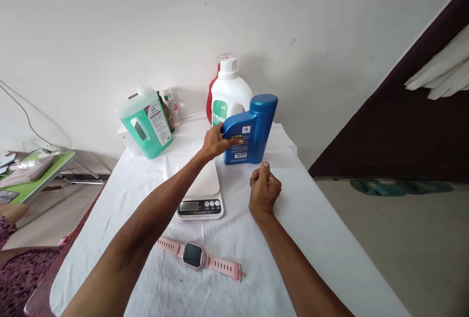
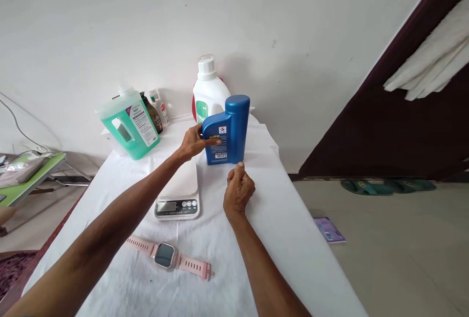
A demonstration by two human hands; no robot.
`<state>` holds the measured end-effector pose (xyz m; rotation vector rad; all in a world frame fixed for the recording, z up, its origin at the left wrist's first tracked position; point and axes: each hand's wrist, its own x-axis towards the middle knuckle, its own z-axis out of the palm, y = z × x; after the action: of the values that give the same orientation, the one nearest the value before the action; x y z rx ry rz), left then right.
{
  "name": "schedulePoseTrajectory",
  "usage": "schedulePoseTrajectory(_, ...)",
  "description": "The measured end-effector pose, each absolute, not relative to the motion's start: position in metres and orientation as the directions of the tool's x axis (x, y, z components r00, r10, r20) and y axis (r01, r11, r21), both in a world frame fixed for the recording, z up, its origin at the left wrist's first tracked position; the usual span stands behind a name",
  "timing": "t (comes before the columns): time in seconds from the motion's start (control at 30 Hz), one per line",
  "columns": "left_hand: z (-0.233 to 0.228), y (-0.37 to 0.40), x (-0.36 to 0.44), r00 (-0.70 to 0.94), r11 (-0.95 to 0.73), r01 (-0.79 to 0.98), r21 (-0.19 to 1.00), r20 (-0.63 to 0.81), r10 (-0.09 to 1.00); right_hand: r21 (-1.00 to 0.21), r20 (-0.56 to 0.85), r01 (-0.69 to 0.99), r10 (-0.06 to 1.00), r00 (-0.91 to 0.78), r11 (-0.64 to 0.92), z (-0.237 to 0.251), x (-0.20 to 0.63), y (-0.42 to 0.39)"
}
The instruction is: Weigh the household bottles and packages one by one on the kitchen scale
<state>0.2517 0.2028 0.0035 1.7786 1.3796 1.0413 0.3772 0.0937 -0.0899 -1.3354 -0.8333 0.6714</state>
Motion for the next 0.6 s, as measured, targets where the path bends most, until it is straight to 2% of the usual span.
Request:
schedulePoseTrajectory(0.23,0.001,0.213,0.255,0.11,-0.241,0.445,0.863,0.214,0.971,-0.994,0.106,0.044,0.816,0.569,0.098,-0.087,0.374,0.092)
schedulePoseTrajectory(0.43,-0.002,0.206,0.25,0.165,-0.254,0.431,0.866,0.2,0.966,-0.997,0.082,0.036,0.839,0.538,0.074,-0.081,0.375,0.088)
schedulePoseTrajectory(0.5,-0.001,0.197,0.236,0.165,-0.313,0.446,0.838,0.267,0.949,-0.998,0.067,0.029,0.845,0.531,0.06,-0.081,0.376,0.087)
schedulePoseTrajectory(0.6,0.006,0.178,0.199,0.113,-0.45,0.464,0.763,0.453,0.885,-0.999,0.036,0.041,0.848,0.529,0.017,-0.083,0.378,0.087)
